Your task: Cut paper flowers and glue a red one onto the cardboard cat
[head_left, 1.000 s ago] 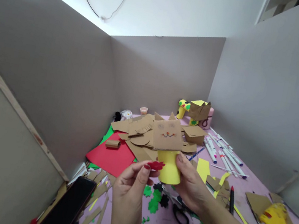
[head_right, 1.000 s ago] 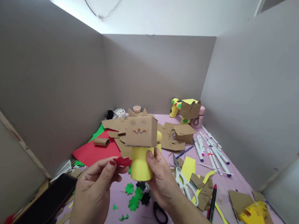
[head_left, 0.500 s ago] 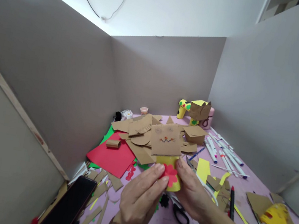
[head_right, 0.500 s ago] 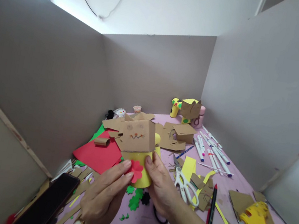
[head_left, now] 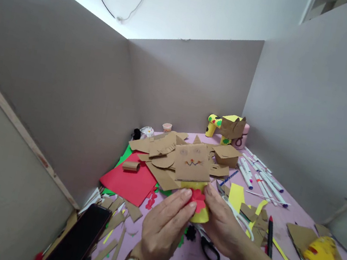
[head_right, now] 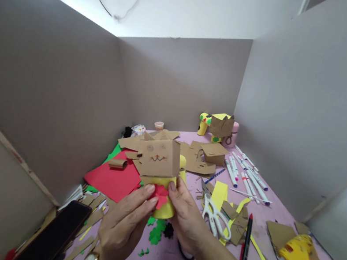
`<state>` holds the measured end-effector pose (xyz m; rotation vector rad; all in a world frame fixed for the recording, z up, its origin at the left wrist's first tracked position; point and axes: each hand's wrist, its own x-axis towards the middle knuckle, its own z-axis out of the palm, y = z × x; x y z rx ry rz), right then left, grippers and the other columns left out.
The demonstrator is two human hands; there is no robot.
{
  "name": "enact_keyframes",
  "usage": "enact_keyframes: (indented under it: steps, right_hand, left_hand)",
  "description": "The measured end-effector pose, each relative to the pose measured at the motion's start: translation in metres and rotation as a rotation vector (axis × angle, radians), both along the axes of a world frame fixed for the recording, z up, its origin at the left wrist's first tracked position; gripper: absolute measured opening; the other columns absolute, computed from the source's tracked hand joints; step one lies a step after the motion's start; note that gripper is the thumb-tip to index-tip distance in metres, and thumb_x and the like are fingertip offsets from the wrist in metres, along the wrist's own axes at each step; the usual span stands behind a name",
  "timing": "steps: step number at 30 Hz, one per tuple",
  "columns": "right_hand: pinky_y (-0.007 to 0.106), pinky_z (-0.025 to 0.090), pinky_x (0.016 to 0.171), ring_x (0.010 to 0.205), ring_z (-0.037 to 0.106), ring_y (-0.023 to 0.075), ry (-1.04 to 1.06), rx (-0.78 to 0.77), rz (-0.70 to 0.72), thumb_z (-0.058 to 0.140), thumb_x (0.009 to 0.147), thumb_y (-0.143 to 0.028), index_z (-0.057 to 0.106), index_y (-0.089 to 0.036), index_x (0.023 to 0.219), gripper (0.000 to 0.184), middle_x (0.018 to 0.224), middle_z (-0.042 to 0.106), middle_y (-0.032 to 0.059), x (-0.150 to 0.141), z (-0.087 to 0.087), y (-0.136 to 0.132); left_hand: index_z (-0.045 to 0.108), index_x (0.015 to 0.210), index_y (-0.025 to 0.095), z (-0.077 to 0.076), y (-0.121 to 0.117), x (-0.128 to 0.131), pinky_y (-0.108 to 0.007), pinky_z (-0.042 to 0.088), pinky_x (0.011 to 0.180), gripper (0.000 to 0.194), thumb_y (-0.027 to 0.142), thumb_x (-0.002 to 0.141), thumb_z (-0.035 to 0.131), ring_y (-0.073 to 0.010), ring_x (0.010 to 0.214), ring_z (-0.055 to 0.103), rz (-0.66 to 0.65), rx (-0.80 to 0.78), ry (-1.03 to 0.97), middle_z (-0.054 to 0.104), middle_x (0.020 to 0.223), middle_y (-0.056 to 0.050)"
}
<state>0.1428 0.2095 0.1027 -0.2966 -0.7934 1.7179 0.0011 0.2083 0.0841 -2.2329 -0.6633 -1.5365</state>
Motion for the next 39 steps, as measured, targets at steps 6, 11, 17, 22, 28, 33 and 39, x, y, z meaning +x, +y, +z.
enact_keyframes:
  steps: [6, 11, 17, 22, 28, 33, 39]
  right_hand:
    - [0.036, 0.041, 0.099, 0.114, 0.056, 0.0193, 0.004, -0.005, -0.008, 0.054, 0.091, -0.029, 0.055, -0.026, 0.121, 0.030, 0.121, 0.065, 0.0033, -0.001, -0.002, 0.001]
    - [0.036, 0.042, 0.099, 0.114, 0.056, 0.0189, 0.003, 0.003, -0.004, 0.052, 0.092, -0.029, 0.055, -0.026, 0.121, 0.030, 0.121, 0.065, 0.0037, 0.001, -0.004, 0.002]
    - [0.034, 0.042, 0.099, 0.114, 0.056, 0.0183, 0.016, -0.036, -0.015, 0.057, 0.089, -0.030, 0.059, -0.026, 0.115, 0.026, 0.117, 0.067, 0.0022, 0.000, -0.006, 0.003]
    - [0.035, 0.043, 0.098, 0.115, 0.056, 0.0198, 0.005, -0.097, -0.032, 0.062, 0.085, -0.033, 0.060, -0.026, 0.113, 0.029, 0.116, 0.068, 0.0017, 0.000, -0.007, 0.003]
    - [0.037, 0.043, 0.099, 0.118, 0.052, 0.0209, 0.006, -0.134, -0.039, 0.057, 0.086, -0.043, 0.055, -0.024, 0.122, 0.041, 0.120, 0.065, 0.0034, 0.000, -0.013, 0.003]
    - [0.034, 0.042, 0.099, 0.118, 0.053, 0.0188, -0.010, -0.101, -0.092, 0.057, 0.088, -0.037, 0.055, -0.026, 0.121, 0.035, 0.120, 0.066, 0.0008, -0.001, -0.011, 0.003]
    - [0.035, 0.042, 0.099, 0.113, 0.058, 0.0204, -0.064, -0.052, -0.135, 0.054, 0.089, -0.037, 0.054, -0.028, 0.123, 0.035, 0.117, 0.068, 0.0014, -0.001, -0.005, 0.000]
  left_hand:
    - [0.063, 0.107, 0.011, -0.003, 0.002, 0.000, -0.032, 0.053, 0.090, 0.028, 0.002, 0.081, 0.057, -0.0192, 0.104, 0.063, -0.015, 0.003, 0.013, 0.069, 0.109, -0.012]
    - [0.063, 0.109, 0.011, -0.007, 0.005, 0.001, -0.032, 0.052, 0.092, 0.030, 0.001, 0.081, 0.056, -0.0189, 0.105, 0.062, -0.021, -0.006, 0.012, 0.068, 0.110, -0.012]
    - [0.061, 0.107, 0.011, -0.004, 0.006, 0.001, -0.037, 0.054, 0.089, 0.027, 0.003, 0.083, 0.054, -0.0212, 0.108, 0.061, -0.043, 0.000, 0.082, 0.071, 0.103, -0.012]
    - [0.063, 0.102, 0.010, 0.001, 0.006, 0.001, -0.036, 0.054, 0.088, 0.021, 0.007, 0.082, 0.057, -0.0220, 0.107, 0.061, 0.002, 0.024, 0.113, 0.072, 0.098, -0.013]
    - [0.064, 0.100, 0.013, 0.002, 0.005, 0.001, -0.039, 0.050, 0.091, 0.018, 0.015, 0.084, 0.056, -0.0233, 0.107, 0.060, 0.066, 0.045, 0.149, 0.072, 0.098, -0.012]
    - [0.064, 0.101, 0.014, 0.000, 0.000, 0.001, -0.042, 0.046, 0.092, 0.019, 0.017, 0.085, 0.054, -0.0244, 0.109, 0.057, 0.121, 0.030, 0.127, 0.070, 0.103, -0.014]
    - [0.062, 0.109, 0.016, -0.004, -0.006, 0.006, -0.046, 0.035, 0.100, 0.026, 0.023, 0.085, 0.054, -0.0259, 0.115, 0.051, 0.194, 0.023, 0.093, 0.064, 0.113, -0.015]
